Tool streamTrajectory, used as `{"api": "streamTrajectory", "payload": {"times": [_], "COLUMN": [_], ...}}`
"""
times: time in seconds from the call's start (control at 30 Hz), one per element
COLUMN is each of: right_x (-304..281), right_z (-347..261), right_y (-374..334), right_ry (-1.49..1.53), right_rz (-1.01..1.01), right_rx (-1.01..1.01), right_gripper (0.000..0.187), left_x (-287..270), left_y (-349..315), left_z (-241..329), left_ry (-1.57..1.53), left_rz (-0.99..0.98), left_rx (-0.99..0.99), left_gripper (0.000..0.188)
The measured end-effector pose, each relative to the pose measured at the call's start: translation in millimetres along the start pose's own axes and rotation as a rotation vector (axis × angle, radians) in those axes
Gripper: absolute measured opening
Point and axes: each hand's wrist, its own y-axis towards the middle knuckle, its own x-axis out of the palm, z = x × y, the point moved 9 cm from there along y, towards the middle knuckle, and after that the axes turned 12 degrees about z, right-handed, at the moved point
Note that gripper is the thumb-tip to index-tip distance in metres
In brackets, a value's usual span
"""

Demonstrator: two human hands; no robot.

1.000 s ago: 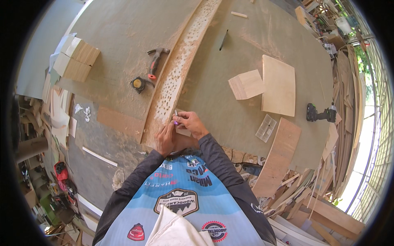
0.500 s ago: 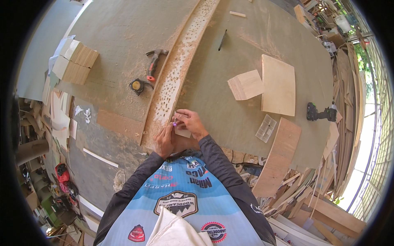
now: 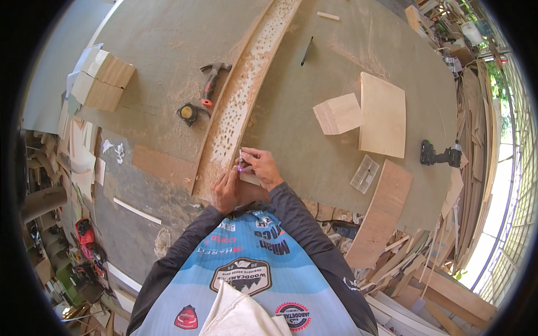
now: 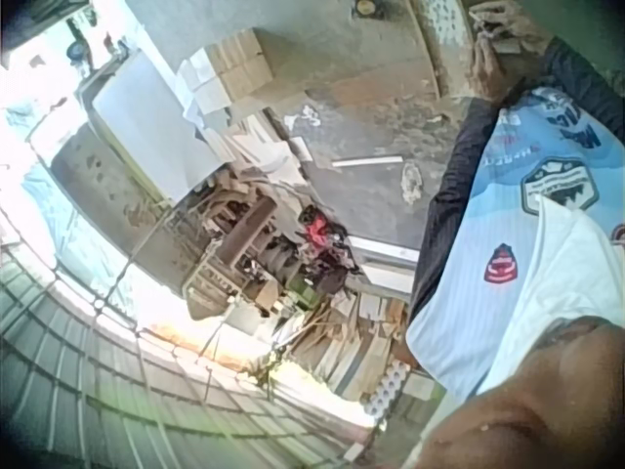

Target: The person picks up a stack of small wood blocks, moves them to the side, and then picks up a single block and marks several lines on it using a pencil.

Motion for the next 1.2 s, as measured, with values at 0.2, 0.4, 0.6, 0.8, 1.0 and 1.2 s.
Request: {"api": "streamTrajectory", "payload": {"times": [0.2, 0.4, 0.6, 0.8, 1.0, 1.2], "right_x": [3.5, 4.4, -6.0, -0.5, -5.5, -7.1], "right_z": [6.7, -16.0, -3.9, -2.6, 4.0, 5.5], "right_y": [1.4, -17.3, -20.3, -24.7, -23.9, -23.6], "right_ry": [-0.009, 0.059, 0.156, 0.180, 0.182, 0.180], "right_rz": [-0.042, -0.020, 0.033, 0.008, 0.013, 0.017], "right_rx": [-0.072, 0.036, 0.081, 0.048, 0.034, 0.028], "right_gripper": [0.039, 0.035, 0.032, 0.030, 0.029, 0.031], "left_x": [-2.6, -8.5, -13.0, -2.1, 0.7, 2.9], "left_y": [-3.5, 5.8, 10.5, 0.8, -2.7, -3.7], "left_z": [-3.8, 8.2, 17.8, 18.3, 19.4, 19.1], "left_ry": [-0.044, -0.043, -0.088, -0.104, -0.109, -0.108], "left_rz": [0.016, 0.068, 0.098, 0.032, 0.014, -0.009], "left_rx": [-0.006, -0.058, -0.052, 0.023, 0.055, 0.059], "left_gripper": [0.045, 0.039, 0.040, 0.068, 0.074, 0.075]}}
